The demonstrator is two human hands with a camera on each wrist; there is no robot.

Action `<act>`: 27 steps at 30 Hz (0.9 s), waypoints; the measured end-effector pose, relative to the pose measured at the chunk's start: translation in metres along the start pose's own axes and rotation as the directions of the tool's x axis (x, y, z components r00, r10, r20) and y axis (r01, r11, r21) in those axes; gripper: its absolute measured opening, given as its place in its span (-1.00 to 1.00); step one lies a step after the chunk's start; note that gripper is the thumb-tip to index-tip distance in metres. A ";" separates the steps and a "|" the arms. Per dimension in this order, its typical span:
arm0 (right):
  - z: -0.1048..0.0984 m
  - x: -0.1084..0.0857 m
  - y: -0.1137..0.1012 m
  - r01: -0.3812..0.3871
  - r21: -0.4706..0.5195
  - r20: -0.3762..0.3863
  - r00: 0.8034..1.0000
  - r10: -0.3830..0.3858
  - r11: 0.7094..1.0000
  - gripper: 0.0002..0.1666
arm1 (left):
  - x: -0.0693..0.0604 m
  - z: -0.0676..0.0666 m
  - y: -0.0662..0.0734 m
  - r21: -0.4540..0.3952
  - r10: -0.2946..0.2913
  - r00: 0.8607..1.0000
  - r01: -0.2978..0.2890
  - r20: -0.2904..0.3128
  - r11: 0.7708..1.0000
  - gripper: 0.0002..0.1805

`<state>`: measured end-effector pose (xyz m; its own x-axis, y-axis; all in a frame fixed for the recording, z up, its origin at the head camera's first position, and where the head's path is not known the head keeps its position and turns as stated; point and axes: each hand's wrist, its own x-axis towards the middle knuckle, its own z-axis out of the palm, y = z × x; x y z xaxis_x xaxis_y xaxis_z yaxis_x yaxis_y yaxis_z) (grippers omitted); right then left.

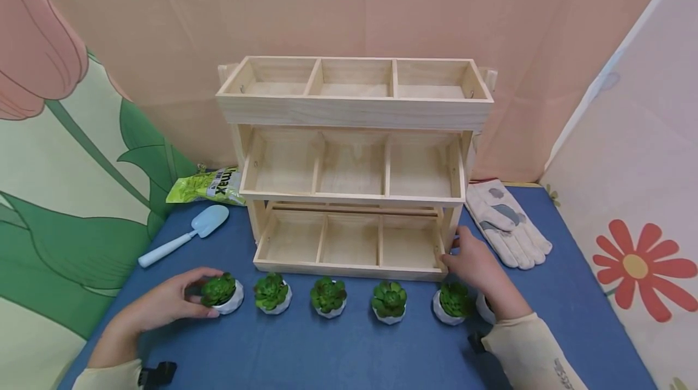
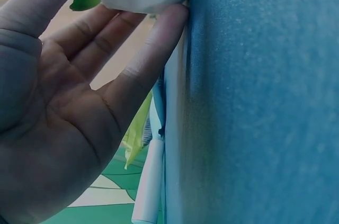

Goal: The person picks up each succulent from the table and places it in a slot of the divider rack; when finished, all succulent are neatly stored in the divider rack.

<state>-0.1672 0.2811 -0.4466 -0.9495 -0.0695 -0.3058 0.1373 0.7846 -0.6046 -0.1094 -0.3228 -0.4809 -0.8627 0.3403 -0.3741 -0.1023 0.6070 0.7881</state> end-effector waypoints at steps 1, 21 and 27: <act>0.000 0.000 0.000 0.001 -0.001 -0.002 1.000 -0.001 1.000 -0.17 | 0.000 0.000 0.000 0.003 -0.004 1.000 0.004 -0.003 1.000 -0.11; -0.001 -0.003 -0.001 0.018 -0.015 -0.003 1.000 -0.018 1.000 -0.20 | 0.005 -0.016 0.026 0.074 0.011 0.998 -0.007 -0.057 0.997 -0.10; -0.001 -0.003 -0.002 0.015 -0.019 -0.003 1.000 -0.015 1.000 -0.20 | 0.012 -0.022 0.041 0.091 0.063 0.996 -0.057 -0.064 0.994 -0.12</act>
<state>-0.1652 0.2802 -0.4441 -0.9524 -0.0796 -0.2944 0.1174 0.7952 -0.5948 -0.1350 -0.3097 -0.4423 -0.8974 0.3314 -0.2914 -0.0069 0.6496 0.7602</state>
